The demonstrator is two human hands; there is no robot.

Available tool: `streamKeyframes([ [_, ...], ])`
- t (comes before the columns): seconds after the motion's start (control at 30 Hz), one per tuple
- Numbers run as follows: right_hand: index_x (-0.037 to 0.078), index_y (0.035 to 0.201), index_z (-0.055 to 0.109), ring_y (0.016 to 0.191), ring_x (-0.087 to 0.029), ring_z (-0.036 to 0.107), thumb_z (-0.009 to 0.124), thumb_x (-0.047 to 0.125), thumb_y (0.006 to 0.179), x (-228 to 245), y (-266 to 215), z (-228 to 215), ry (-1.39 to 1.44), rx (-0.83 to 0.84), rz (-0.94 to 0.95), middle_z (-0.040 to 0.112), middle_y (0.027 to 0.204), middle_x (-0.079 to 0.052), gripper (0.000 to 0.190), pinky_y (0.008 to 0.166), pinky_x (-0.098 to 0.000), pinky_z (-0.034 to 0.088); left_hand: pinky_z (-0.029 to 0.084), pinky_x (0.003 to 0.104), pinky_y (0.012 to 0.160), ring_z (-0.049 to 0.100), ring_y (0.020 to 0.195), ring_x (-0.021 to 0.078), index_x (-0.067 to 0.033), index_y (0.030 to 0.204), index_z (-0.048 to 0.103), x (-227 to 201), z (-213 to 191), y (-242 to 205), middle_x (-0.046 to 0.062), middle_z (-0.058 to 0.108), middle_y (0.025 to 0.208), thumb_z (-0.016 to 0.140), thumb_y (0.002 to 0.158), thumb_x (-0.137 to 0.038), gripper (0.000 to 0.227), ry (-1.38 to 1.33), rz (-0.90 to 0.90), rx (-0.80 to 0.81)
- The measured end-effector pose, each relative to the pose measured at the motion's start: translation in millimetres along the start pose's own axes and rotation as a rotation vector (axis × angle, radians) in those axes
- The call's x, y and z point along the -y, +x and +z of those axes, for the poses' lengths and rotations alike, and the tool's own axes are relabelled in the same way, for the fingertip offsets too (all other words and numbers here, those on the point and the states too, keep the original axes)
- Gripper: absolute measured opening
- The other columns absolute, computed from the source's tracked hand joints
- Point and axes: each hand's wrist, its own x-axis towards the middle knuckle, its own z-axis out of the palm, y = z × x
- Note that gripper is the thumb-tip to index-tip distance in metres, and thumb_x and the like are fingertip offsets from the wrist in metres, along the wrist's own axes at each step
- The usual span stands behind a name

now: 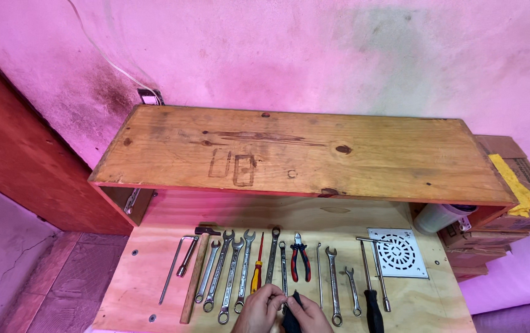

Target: The person wipes multiple hand tools with a black cloth, including wrenches, pliers, a hammer, and screwdrivers, then wipes the wooden workbench surface. The tools are handled one at a time and placed back on the bench after cleaning.

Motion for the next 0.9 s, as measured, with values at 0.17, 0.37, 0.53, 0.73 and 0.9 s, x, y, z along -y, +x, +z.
streamKeyframes([
  [0.17, -0.001, 0.105, 0.077, 0.061, -0.028, 0.063, 0.071, 0.035, 0.109, 81, -35, 16, 0.231, -0.326, 0.145, 0.067, 0.076, -0.016, 0.037, 0.055, -0.0394, 0.05, 0.06, 0.025, 0.066, 0.071, 0.076, 0.0101, -0.0137, 0.113, 0.082, -25, -15, -9, 0.001, 0.079, 0.086, 0.074, 0.11, -0.019, 0.01, -0.295, -0.178, 0.092],
  [0.37, 0.0, 0.123, 0.073, 0.077, -0.038, 0.07, 0.053, 0.036, 0.123, 100, -1, -30, 0.479, -0.584, -0.283, 0.077, 0.107, -0.027, 0.041, 0.066, -0.0494, 0.061, 0.066, 0.022, 0.069, 0.085, 0.078, 0.0138, -0.0072, 0.112, 0.079, -41, -29, -1, 0.007, 0.084, 0.089, 0.068, 0.113, -0.011, 0.011, -0.439, -0.23, 0.093],
  [0.53, 0.002, 0.119, 0.087, 0.149, -0.032, 0.064, 0.055, 0.049, 0.11, 140, -22, 11, 0.062, -0.088, -0.491, 0.072, 0.156, -0.018, 0.058, 0.112, -0.0465, 0.056, 0.072, 0.025, 0.073, 0.091, 0.089, 0.018, -0.0081, 0.109, 0.072, -62, -31, 20, 0.011, 0.092, 0.1, 0.064, 0.113, -0.013, 0.011, -0.438, -0.152, 0.069],
  [0.73, 0.003, 0.132, 0.075, 0.129, -0.026, 0.079, 0.072, 0.012, 0.103, 141, -5, 28, 0.023, -0.266, -0.381, 0.082, 0.145, -0.017, 0.031, 0.112, -0.0388, 0.064, 0.074, 0.027, 0.081, 0.091, 0.086, 0.019, -0.0047, 0.108, 0.074, -77, -40, 41, 0.013, 0.09, 0.092, 0.068, 0.109, -0.011, 0.009, -0.452, 0.054, -0.036],
  [0.9, 0.009, 0.128, 0.077, 0.111, -0.013, 0.073, 0.053, 0.049, 0.111, 148, 18, 16, -0.306, -0.079, -0.098, 0.082, 0.117, -0.005, 0.05, 0.098, -0.0296, 0.057, 0.063, 0.032, 0.083, 0.084, 0.092, 0.0162, -0.0149, 0.111, 0.082, -91, -54, 56, -0.002, 0.09, 0.1, 0.075, 0.104, -0.023, 0.013, -0.076, 0.291, -0.135],
])
